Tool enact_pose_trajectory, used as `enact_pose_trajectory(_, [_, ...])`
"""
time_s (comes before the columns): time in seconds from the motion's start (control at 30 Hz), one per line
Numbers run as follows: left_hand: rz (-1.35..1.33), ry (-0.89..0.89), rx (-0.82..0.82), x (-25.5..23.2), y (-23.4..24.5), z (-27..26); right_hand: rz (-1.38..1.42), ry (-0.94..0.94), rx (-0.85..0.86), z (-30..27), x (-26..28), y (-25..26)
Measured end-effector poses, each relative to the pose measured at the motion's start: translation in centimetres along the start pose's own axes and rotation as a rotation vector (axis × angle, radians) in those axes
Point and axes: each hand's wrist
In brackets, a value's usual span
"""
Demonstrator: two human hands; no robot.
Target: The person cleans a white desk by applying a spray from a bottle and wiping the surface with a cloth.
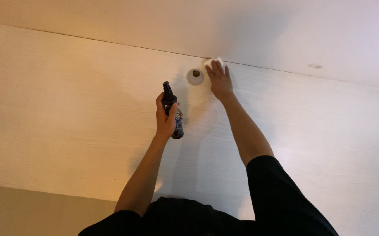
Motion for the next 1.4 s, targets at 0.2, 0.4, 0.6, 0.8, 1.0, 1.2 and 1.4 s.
enact_pose_trajectory(0.2, [-0.048,0.016,0.002,0.6,0.4,0.0,0.131,-0.189,-0.125,-6.0,-1.8,-0.3])
enact_pose_trajectory(0.4, [-0.011,0.007,0.016,0.9,-0.8,-0.1,0.164,-0.141,-0.075,-8.2,1.9,0.0])
enact_pose_trajectory(0.6, [-0.024,0.041,0.022,0.4,-2.0,-0.1,0.092,-0.069,0.028,-4.6,0.0,1.9])
enact_pose_trajectory(0.8, [-0.006,0.033,0.021,0.1,-1.9,-0.2,0.068,-0.115,-0.006,-5.1,-4.0,1.9])
enact_pose_trajectory(1.0, [-0.019,-0.021,0.041,0.7,-1.9,-0.1,0.178,-0.192,-0.122,-8.8,-3.8,0.2])
enact_pose_trajectory(1.2, [0.018,0.002,0.041,0.9,-2.7,0.0,0.163,-0.111,-0.167,-10.2,-0.1,-0.3])
enact_pose_trajectory(1.4, [0.023,0.000,0.055,0.8,-3.4,0.3,0.068,-0.045,-0.051,-7.0,-2.5,1.2])
Point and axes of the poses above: each hand's wrist, its own z-axis towards the middle knuckle, its own y-axis out of the back of the hand, x = y × z, and after that the axes turned 11 degrees about y, right-handed
